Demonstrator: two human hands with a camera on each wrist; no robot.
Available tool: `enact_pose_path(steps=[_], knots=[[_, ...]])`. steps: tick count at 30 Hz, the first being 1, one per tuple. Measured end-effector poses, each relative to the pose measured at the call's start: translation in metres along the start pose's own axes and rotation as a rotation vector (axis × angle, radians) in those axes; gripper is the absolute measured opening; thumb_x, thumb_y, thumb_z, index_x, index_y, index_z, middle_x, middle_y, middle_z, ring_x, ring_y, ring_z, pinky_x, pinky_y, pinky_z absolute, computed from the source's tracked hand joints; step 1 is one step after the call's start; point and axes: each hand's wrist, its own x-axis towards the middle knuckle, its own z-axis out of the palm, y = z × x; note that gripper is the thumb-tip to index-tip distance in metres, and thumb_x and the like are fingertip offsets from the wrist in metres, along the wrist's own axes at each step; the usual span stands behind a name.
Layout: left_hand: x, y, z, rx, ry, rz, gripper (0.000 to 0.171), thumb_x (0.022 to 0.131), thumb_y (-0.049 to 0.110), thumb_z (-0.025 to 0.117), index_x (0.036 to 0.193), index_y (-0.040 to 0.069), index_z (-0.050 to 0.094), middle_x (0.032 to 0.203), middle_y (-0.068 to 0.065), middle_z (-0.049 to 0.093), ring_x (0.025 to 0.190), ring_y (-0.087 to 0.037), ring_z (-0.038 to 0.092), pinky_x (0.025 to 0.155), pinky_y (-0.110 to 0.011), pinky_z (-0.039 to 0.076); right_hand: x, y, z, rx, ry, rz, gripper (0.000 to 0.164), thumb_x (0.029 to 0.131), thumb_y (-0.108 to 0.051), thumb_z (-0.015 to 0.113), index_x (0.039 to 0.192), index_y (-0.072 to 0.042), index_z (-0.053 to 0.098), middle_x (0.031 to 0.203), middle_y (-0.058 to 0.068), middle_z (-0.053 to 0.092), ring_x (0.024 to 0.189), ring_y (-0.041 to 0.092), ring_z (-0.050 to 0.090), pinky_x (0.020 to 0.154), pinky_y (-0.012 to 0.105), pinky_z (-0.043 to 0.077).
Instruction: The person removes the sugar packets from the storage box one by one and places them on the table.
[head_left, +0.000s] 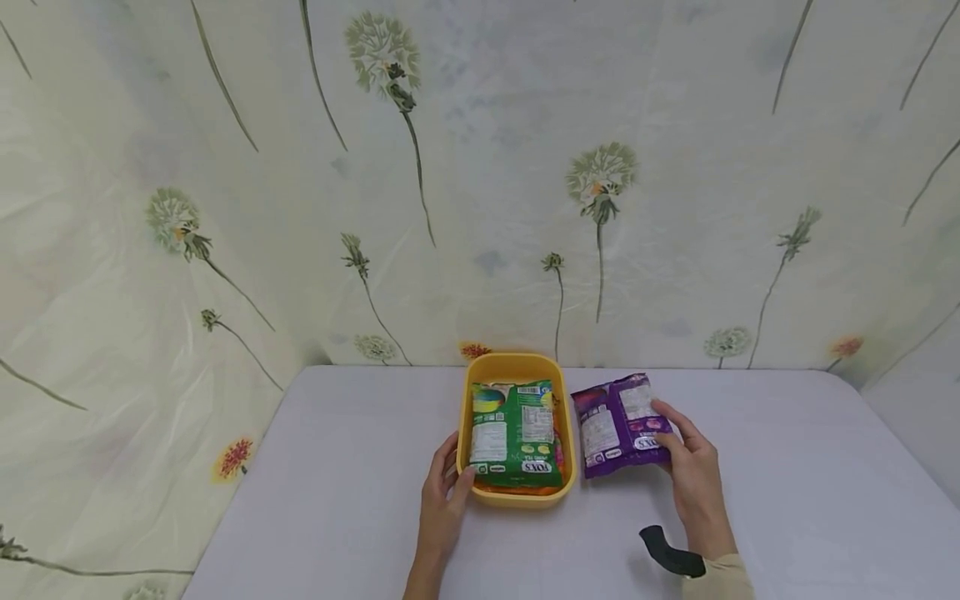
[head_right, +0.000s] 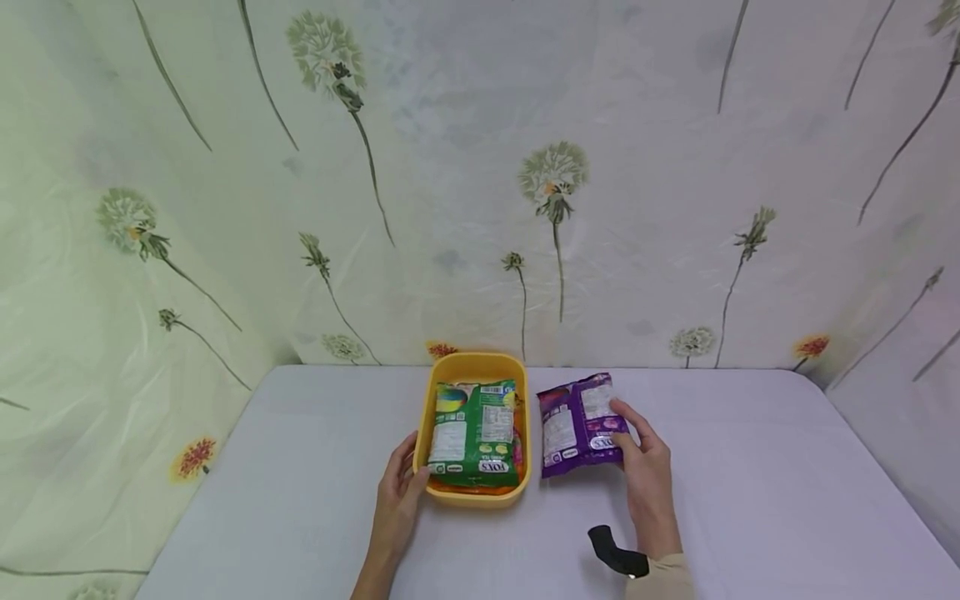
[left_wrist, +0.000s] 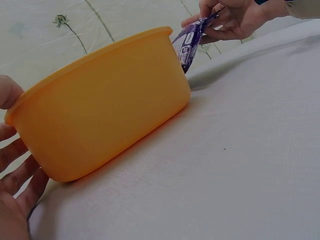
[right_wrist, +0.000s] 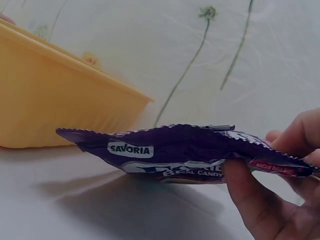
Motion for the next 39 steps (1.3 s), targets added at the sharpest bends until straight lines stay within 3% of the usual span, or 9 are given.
enact_pose_path(steps=[5,11,14,16,20,23,27,32,39], knots=[[0.0,-0.001,0.0,-0.005,-0.005,-0.016,0.054,0.092,0.031,0.059,0.142,0.029,0.037,0.145,0.009,0.043,0.129,-0.012,0.047,0.103,-0.027,0.043,0.0,0.001,-0.008,-0.06,-0.06,0.008,0.045,0.098,-0.015,0.047,0.142,-0.02,0.044,0.152,0.013,0.025,0.1,-0.001,0.053,0.077,0.012,0.051],[0.0,0.0,-0.001,-0.015,-0.009,-0.015,0.053,0.093,0.031,0.058,0.142,0.028,0.037,0.144,0.009,0.043,0.129,-0.01,0.047,0.099,-0.016,0.041,0.001,0.002,-0.017,-0.243,-0.107,0.031,0.048,0.096,-0.025,0.052,0.143,-0.022,0.041,0.151,0.014,0.025,0.096,-0.004,0.051,0.076,0.012,0.049],[0.0,-0.001,-0.001,-0.016,-0.008,-0.019,0.053,0.093,0.032,0.058,0.141,0.03,0.037,0.143,0.009,0.044,0.128,-0.009,0.047,0.099,-0.015,0.041,0.001,0.002,-0.02,-0.335,-0.127,0.032,0.052,0.095,-0.033,0.055,0.143,-0.021,0.04,0.152,0.013,0.025,0.101,-0.003,0.051,0.078,0.01,0.046],[-0.001,-0.001,-0.001,-0.017,-0.008,-0.019,0.052,0.093,0.032,0.058,0.141,0.031,0.037,0.143,0.01,0.044,0.128,-0.009,0.047,0.1,-0.017,0.041,0.001,0.003,-0.022,-0.405,-0.142,0.024,0.055,0.094,-0.039,0.054,0.143,-0.02,0.04,0.153,0.012,0.025,0.111,0.005,0.052,0.082,0.012,0.045],[0.0,-0.003,-0.002,-0.018,-0.01,-0.007,0.052,0.093,0.032,0.057,0.142,0.029,0.037,0.142,0.009,0.044,0.128,-0.009,0.047,0.101,-0.022,0.042,0.001,0.003,-0.024,-0.494,-0.179,-0.004,0.056,0.094,-0.04,0.054,0.142,-0.014,0.04,0.156,0.013,0.021,0.137,0.036,0.033,0.107,0.042,0.038],[0.0,-0.003,-0.002,-0.018,-0.013,-0.005,0.052,0.094,0.033,0.057,0.142,0.029,0.037,0.142,0.01,0.044,0.128,-0.009,0.047,0.101,-0.022,0.042,0.001,0.004,-0.024,-0.523,-0.198,-0.014,0.053,0.096,-0.035,0.052,0.141,-0.01,0.04,0.156,0.016,0.019,0.139,0.048,0.023,0.108,0.061,0.027],[-0.001,-0.003,-0.002,-0.017,-0.016,-0.016,0.052,0.093,0.031,0.057,0.141,0.032,0.037,0.142,0.01,0.044,0.128,-0.009,0.047,0.102,-0.021,0.042,-0.001,0.005,-0.024,-0.574,-0.193,0.02,0.05,0.098,-0.034,0.047,0.141,-0.011,0.039,0.155,0.018,0.02,0.135,0.047,0.031,0.105,0.059,0.033],[-0.001,-0.003,-0.002,-0.017,-0.021,-0.01,0.052,0.094,0.03,0.057,0.141,0.033,0.036,0.143,0.009,0.044,0.129,-0.011,0.047,0.102,-0.024,0.042,-0.002,0.005,-0.026,-0.632,-0.184,0.074,0.05,0.099,-0.035,0.044,0.141,-0.01,0.04,0.154,0.021,0.021,0.136,0.044,0.028,0.106,0.059,0.03],[0.0,-0.001,-0.003,-0.023,-0.018,0.002,0.052,0.094,0.028,0.057,0.142,0.032,0.036,0.143,0.008,0.043,0.129,-0.012,0.047,0.103,-0.026,0.042,0.001,0.01,-0.027,-0.712,-0.197,0.021,0.044,0.099,-0.027,0.044,0.138,-0.007,0.043,0.15,0.027,0.023,0.132,0.048,0.032,0.105,0.06,0.032]])
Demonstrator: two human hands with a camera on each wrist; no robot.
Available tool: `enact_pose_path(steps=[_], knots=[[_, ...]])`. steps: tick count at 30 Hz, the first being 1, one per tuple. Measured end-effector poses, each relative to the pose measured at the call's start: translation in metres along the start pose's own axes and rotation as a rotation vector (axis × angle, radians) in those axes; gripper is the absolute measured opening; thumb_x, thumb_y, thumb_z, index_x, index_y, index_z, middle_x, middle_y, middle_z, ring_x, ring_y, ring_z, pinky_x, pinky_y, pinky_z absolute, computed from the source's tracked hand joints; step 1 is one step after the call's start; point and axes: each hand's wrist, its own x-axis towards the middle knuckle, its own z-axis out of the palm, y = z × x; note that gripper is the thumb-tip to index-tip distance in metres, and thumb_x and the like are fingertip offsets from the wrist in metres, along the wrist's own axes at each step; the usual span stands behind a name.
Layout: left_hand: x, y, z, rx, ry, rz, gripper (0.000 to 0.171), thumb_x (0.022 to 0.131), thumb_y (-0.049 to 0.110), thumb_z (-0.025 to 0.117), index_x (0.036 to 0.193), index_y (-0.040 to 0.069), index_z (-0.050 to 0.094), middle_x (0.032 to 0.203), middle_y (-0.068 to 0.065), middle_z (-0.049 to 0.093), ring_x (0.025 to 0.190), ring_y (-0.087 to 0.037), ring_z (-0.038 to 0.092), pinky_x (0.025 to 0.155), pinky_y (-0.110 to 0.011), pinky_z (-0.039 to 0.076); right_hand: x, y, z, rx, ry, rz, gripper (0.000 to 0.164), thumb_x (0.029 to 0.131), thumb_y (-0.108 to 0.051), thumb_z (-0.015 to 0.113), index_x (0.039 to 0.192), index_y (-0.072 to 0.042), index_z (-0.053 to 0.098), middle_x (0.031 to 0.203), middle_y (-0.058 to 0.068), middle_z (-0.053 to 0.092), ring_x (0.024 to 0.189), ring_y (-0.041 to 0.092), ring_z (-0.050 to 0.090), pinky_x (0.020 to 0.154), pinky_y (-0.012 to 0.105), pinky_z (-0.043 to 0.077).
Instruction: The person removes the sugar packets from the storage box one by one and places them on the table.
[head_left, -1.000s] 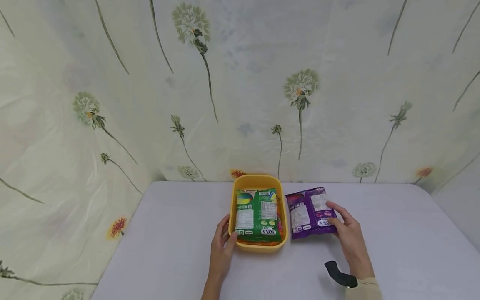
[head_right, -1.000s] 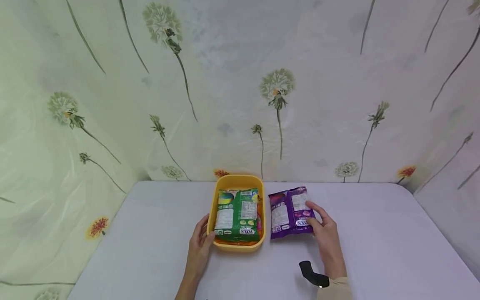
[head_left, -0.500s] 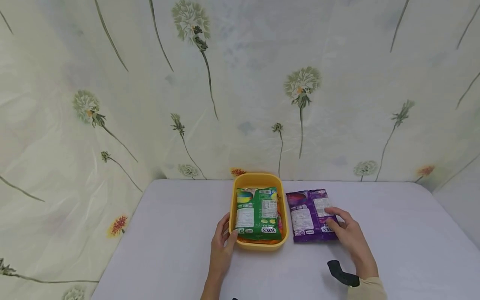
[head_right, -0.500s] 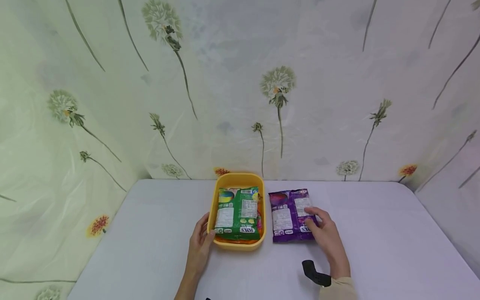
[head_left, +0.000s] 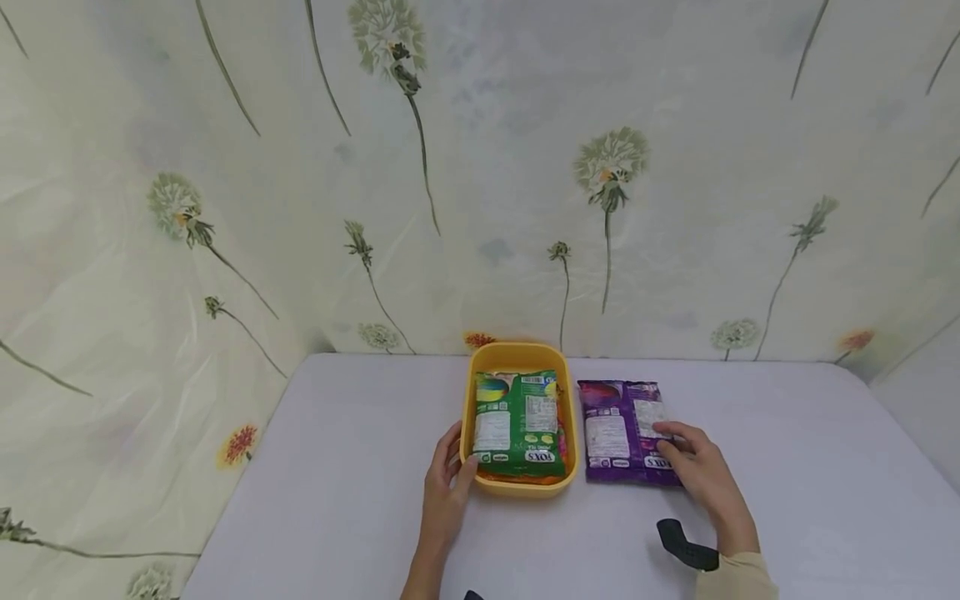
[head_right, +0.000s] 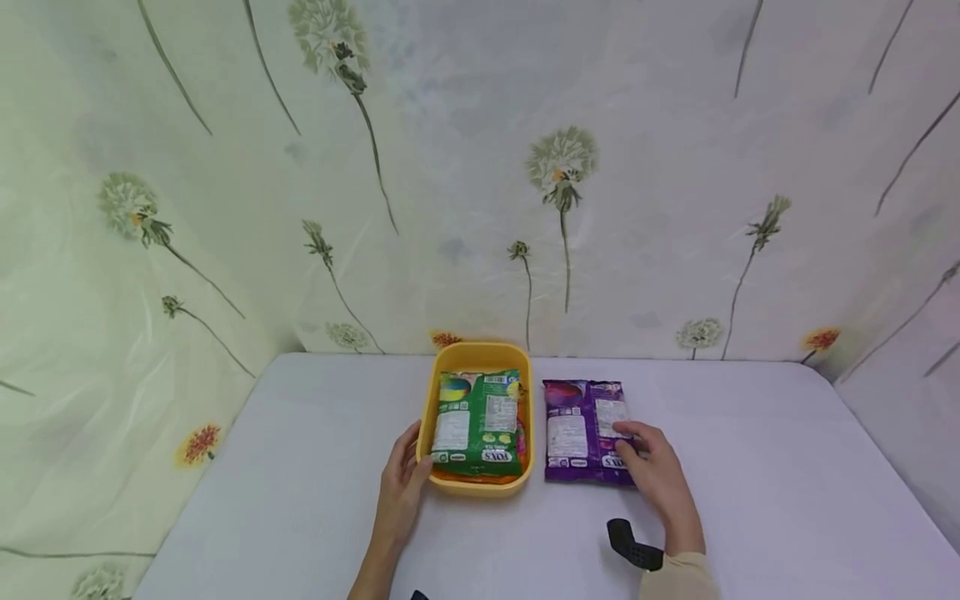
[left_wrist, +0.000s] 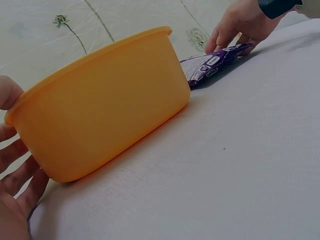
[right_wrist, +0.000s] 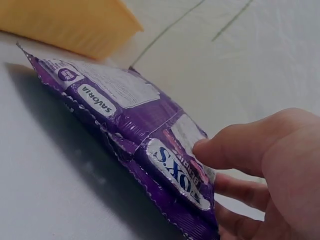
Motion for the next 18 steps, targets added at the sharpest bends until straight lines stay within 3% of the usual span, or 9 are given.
enact_pose_path(steps=[5,12,18], knots=[[-0.001,0.006,0.0,0.01,-0.003,-0.025,0.053,0.094,0.025,0.056,0.143,0.028,0.036,0.145,0.007,0.043,0.13,-0.012,0.046,0.104,-0.026,0.041,0.002,0.003,0.001,-0.045,0.017,-0.046,0.042,0.099,-0.025,0.043,0.136,-0.006,0.045,0.148,0.028,0.026,0.13,0.048,0.033,0.103,0.061,0.033],[-0.008,0.033,-0.005,0.017,-0.028,-0.02,0.054,0.094,0.017,0.056,0.144,0.013,0.035,0.146,-0.006,0.042,0.129,-0.022,0.047,0.102,-0.025,0.043,0.001,0.006,0.001,-0.091,0.04,-0.064,0.042,0.1,-0.028,0.042,0.136,-0.007,0.046,0.146,0.029,0.029,0.128,0.048,0.037,0.101,0.06,0.035],[-0.003,0.014,-0.002,0.029,-0.014,-0.019,0.053,0.094,0.023,0.056,0.143,0.022,0.037,0.145,0.001,0.043,0.127,-0.018,0.048,0.1,-0.024,0.043,0.0,0.007,-0.001,-0.109,0.067,-0.07,0.045,0.1,-0.032,0.04,0.136,-0.006,0.044,0.144,0.029,0.035,0.126,0.048,0.04,0.098,0.059,0.038]])
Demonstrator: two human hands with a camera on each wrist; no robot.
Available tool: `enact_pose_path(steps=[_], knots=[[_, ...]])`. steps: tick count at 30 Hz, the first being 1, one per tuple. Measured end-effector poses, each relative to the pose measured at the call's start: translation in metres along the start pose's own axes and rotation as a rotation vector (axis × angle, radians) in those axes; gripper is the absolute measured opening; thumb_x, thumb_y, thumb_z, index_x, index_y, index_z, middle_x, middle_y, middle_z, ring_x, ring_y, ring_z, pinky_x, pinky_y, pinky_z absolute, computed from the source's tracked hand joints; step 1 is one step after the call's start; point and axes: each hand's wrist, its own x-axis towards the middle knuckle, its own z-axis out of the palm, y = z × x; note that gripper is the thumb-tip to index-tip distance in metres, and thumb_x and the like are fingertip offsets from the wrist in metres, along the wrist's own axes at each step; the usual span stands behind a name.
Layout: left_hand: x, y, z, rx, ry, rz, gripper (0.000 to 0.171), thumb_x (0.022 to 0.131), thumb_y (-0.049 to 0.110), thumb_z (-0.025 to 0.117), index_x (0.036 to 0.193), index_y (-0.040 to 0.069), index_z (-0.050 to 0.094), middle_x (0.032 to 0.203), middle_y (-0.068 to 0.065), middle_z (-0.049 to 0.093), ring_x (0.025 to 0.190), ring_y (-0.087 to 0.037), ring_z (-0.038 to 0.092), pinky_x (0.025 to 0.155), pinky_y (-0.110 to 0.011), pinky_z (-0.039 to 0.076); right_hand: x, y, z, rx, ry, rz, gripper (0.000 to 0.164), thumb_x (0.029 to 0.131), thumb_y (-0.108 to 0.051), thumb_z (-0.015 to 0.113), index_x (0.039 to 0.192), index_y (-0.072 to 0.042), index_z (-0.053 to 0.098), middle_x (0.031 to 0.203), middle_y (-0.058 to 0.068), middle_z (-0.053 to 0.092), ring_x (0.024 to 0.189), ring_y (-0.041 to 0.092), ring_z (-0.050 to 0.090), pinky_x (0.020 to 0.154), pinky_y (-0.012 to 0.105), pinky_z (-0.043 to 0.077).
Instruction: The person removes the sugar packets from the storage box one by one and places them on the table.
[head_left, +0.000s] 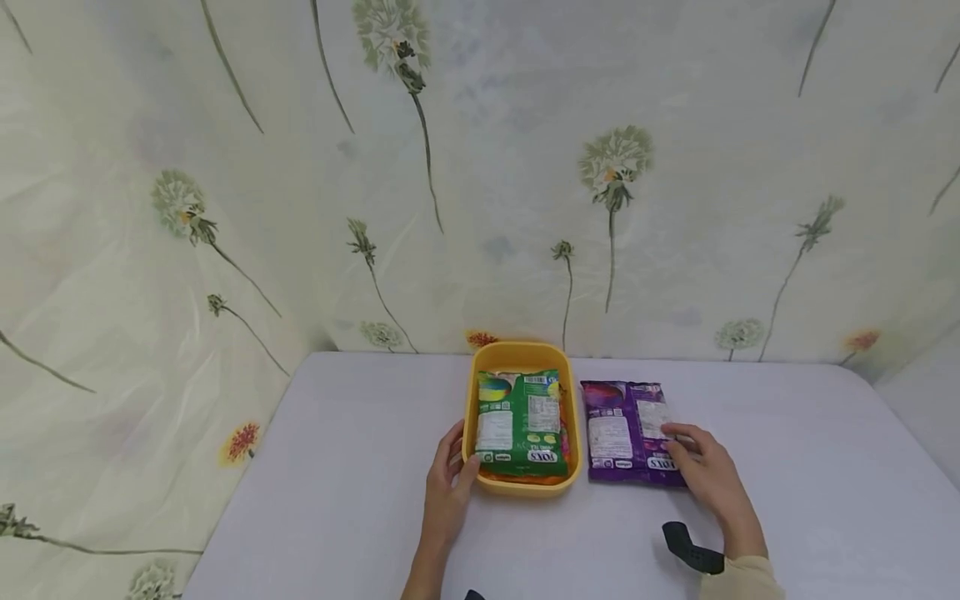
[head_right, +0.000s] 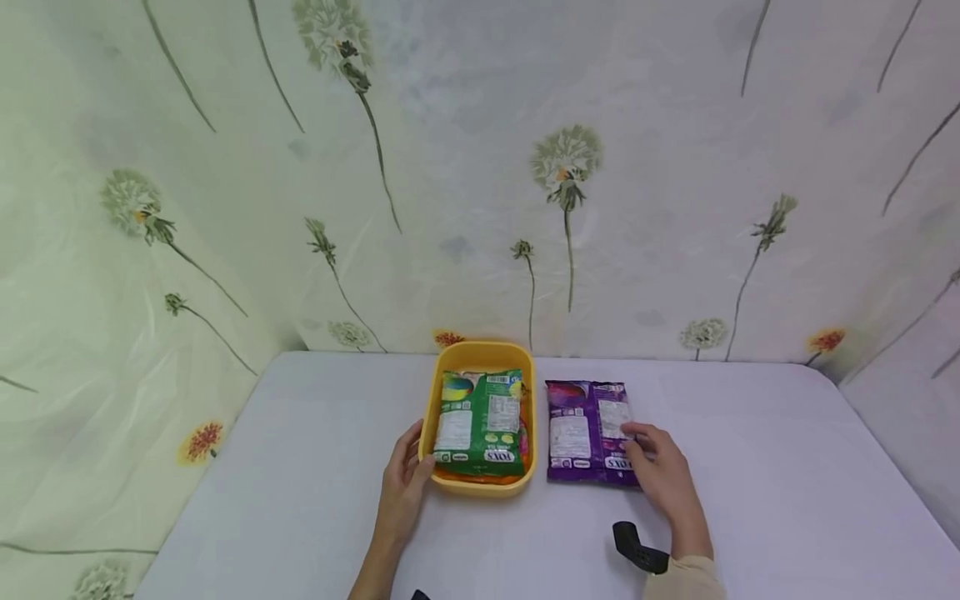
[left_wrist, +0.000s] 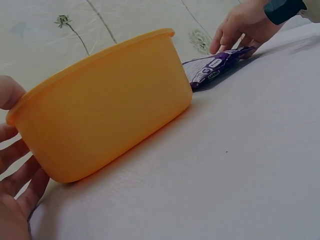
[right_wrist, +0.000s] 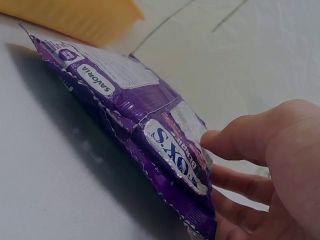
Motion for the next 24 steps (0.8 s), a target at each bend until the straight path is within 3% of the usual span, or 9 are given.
enact_pose_path(steps=[3,7,11,13,16,19,24], knots=[[0.002,-0.011,0.002,0.012,0.003,-0.003,0.052,0.094,0.027,0.057,0.142,0.029,0.037,0.143,0.006,0.045,0.123,-0.014,0.049,0.099,-0.022,0.044,-0.001,-0.001,0.0,0.01,0.012,0.0,0.046,0.1,-0.028,0.04,0.138,-0.003,0.04,0.142,0.029,0.037,0.126,0.046,0.041,0.097,0.058,0.038],[0.003,-0.014,0.001,0.018,0.006,0.002,0.052,0.094,0.03,0.056,0.141,0.033,0.037,0.141,0.01,0.046,0.119,-0.011,0.049,0.097,-0.021,0.044,0.0,-0.005,0.001,0.05,0.079,-0.022,0.047,0.1,-0.023,0.039,0.141,-0.002,0.035,0.142,0.026,0.039,0.127,0.044,0.04,0.099,0.058,0.038],[0.004,-0.013,0.001,0.03,0.011,-0.004,0.052,0.093,0.029,0.056,0.141,0.034,0.037,0.139,0.011,0.046,0.118,-0.01,0.05,0.097,-0.021,0.044,0.001,-0.009,0.001,0.14,0.128,-0.006,0.049,0.101,-0.03,0.038,0.143,-0.006,0.034,0.144,0.022,0.039,0.13,0.042,0.039,0.101,0.057,0.037],[0.004,-0.013,0.002,0.034,0.01,-0.002,0.053,0.093,0.028,0.056,0.142,0.033,0.037,0.139,0.011,0.047,0.118,-0.01,0.05,0.096,-0.021,0.044,0.0,-0.011,0.0,0.168,0.142,0.006,0.051,0.1,-0.036,0.038,0.143,-0.009,0.035,0.144,0.017,0.041,0.128,0.034,0.044,0.101,0.047,0.042],[0.004,-0.013,0.002,0.041,0.007,0.011,0.052,0.094,0.028,0.056,0.142,0.032,0.037,0.139,0.008,0.047,0.118,-0.012,0.051,0.095,-0.022,0.045,-0.001,-0.014,0.002,0.219,0.163,-0.009,0.05,0.099,-0.038,0.041,0.142,-0.013,0.038,0.14,0.014,0.046,0.115,0.01,0.053,0.09,0.022,0.049],[0.004,-0.014,0.001,0.045,0.013,0.013,0.052,0.094,0.029,0.056,0.142,0.031,0.037,0.14,0.008,0.047,0.118,-0.012,0.051,0.095,-0.021,0.046,0.001,-0.013,0.008,0.27,0.153,-0.058,0.048,0.099,-0.037,0.044,0.141,-0.013,0.039,0.135,0.014,0.049,0.1,-0.011,0.052,0.077,0.006,0.046],[0.004,-0.016,0.002,0.03,0.018,0.01,0.052,0.094,0.03,0.057,0.142,0.031,0.037,0.141,0.009,0.046,0.119,-0.012,0.05,0.096,-0.022,0.045,0.007,-0.01,0.015,0.297,0.124,-0.128,0.052,0.098,-0.041,0.045,0.141,-0.013,0.039,0.132,0.013,0.051,0.099,-0.015,0.052,0.078,0.008,0.047]])
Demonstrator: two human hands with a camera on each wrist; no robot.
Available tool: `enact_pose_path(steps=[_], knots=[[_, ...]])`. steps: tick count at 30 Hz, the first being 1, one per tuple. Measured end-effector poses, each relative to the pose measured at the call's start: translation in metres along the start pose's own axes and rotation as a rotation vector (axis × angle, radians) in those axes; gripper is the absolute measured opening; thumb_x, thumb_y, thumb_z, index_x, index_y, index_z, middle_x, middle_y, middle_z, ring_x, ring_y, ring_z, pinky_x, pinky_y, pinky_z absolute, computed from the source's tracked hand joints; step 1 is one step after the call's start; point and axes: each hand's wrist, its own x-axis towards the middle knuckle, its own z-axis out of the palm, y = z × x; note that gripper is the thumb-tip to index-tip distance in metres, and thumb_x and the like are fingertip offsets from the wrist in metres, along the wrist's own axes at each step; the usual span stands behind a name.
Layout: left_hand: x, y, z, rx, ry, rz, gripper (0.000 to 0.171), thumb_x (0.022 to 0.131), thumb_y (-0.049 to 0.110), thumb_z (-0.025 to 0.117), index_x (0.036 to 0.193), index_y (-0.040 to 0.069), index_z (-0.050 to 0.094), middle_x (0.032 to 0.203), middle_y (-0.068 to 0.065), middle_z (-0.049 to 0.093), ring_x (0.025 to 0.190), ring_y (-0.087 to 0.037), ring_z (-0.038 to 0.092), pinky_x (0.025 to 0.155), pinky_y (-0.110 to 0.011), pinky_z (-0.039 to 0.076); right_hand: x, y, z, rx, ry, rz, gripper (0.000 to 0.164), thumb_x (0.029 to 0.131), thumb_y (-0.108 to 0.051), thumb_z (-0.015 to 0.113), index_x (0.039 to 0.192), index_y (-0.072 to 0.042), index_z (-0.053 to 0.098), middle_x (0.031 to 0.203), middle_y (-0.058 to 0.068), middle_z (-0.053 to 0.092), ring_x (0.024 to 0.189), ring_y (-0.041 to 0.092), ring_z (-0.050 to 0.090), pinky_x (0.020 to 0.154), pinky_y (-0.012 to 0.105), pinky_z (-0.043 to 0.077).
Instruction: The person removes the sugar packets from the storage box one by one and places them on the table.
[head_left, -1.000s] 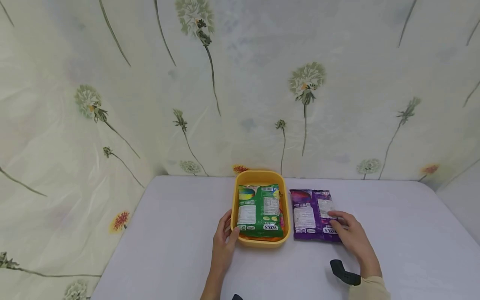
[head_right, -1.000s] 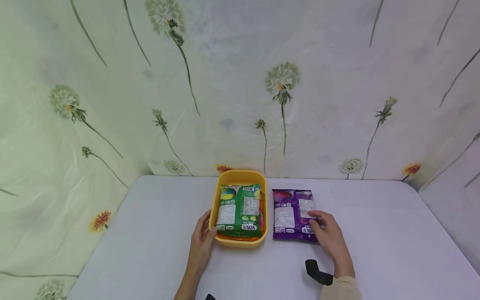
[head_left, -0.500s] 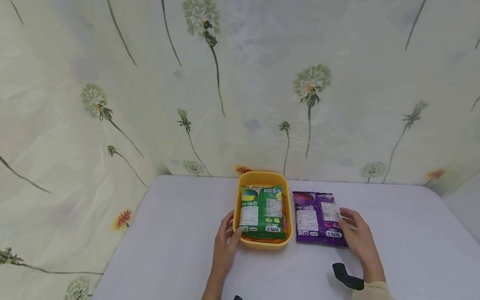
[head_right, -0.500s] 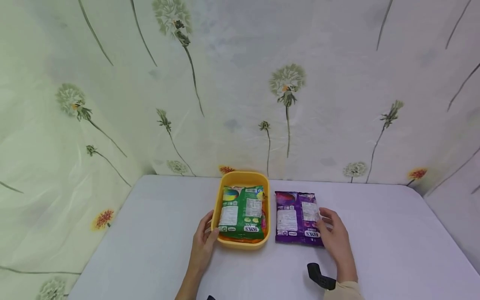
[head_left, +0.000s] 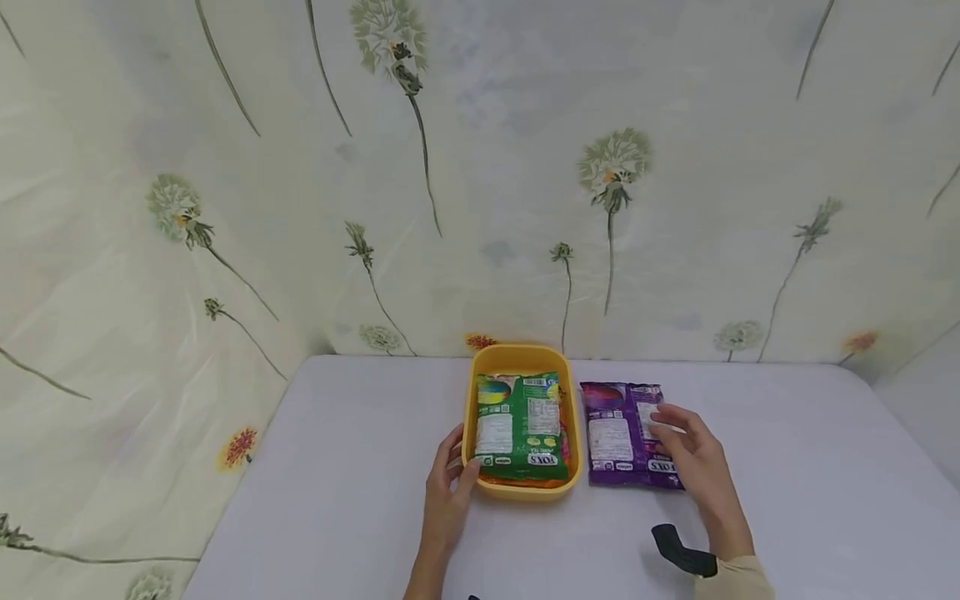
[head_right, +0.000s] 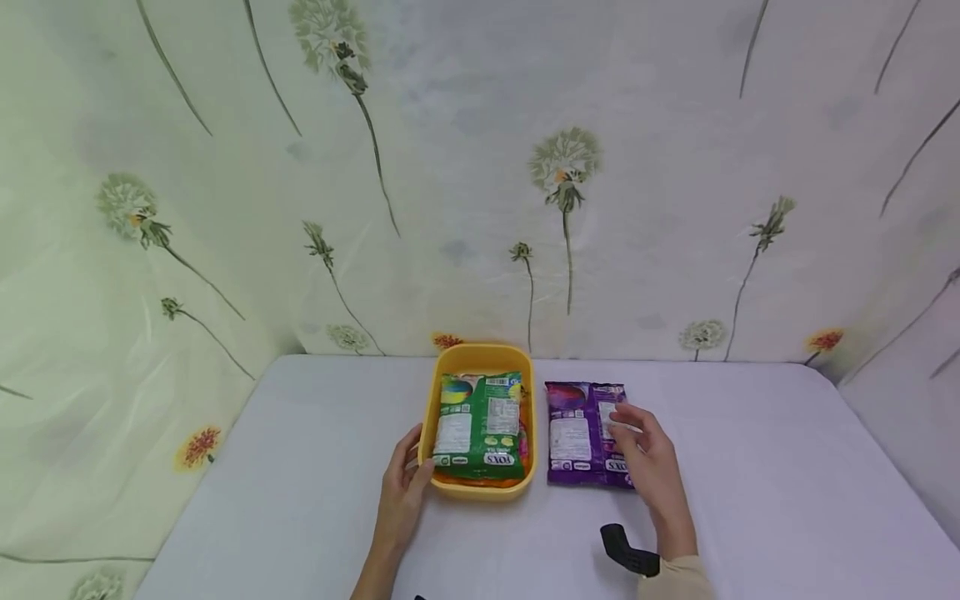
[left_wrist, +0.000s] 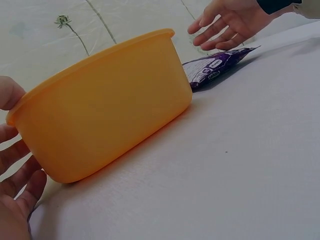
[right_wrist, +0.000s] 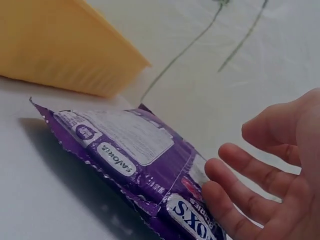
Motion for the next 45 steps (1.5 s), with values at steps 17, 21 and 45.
enact_pose_path(steps=[17,21,45], knots=[[-0.008,0.028,-0.004,-0.002,-0.006,-0.015,0.053,0.093,0.021,0.057,0.143,0.022,0.038,0.141,0.002,0.047,0.12,-0.017,0.05,0.097,-0.024,0.044,0.002,-0.007,0.011,0.074,-0.007,-0.205,0.045,0.099,-0.028,0.047,0.139,-0.008,0.042,0.124,0.003,0.056,0.101,-0.006,0.059,0.075,0.014,0.051],[-0.008,0.034,-0.005,-0.007,-0.016,-0.007,0.053,0.094,0.018,0.056,0.143,0.016,0.038,0.142,-0.003,0.047,0.12,-0.021,0.05,0.096,-0.024,0.045,-0.003,-0.02,0.013,0.11,-0.027,-0.212,0.043,0.099,-0.019,0.048,0.138,-0.004,0.041,0.124,0.004,0.056,0.102,-0.004,0.06,0.077,0.014,0.052],[-0.001,0.004,0.001,0.004,0.016,-0.016,0.053,0.093,0.024,0.058,0.141,0.031,0.037,0.142,0.007,0.046,0.121,-0.012,0.05,0.097,-0.021,0.044,-0.008,-0.045,0.016,0.19,-0.07,-0.193,0.039,0.099,-0.021,0.048,0.132,-0.002,0.046,0.122,0.014,0.059,0.101,0.004,0.064,0.08,0.022,0.053]])
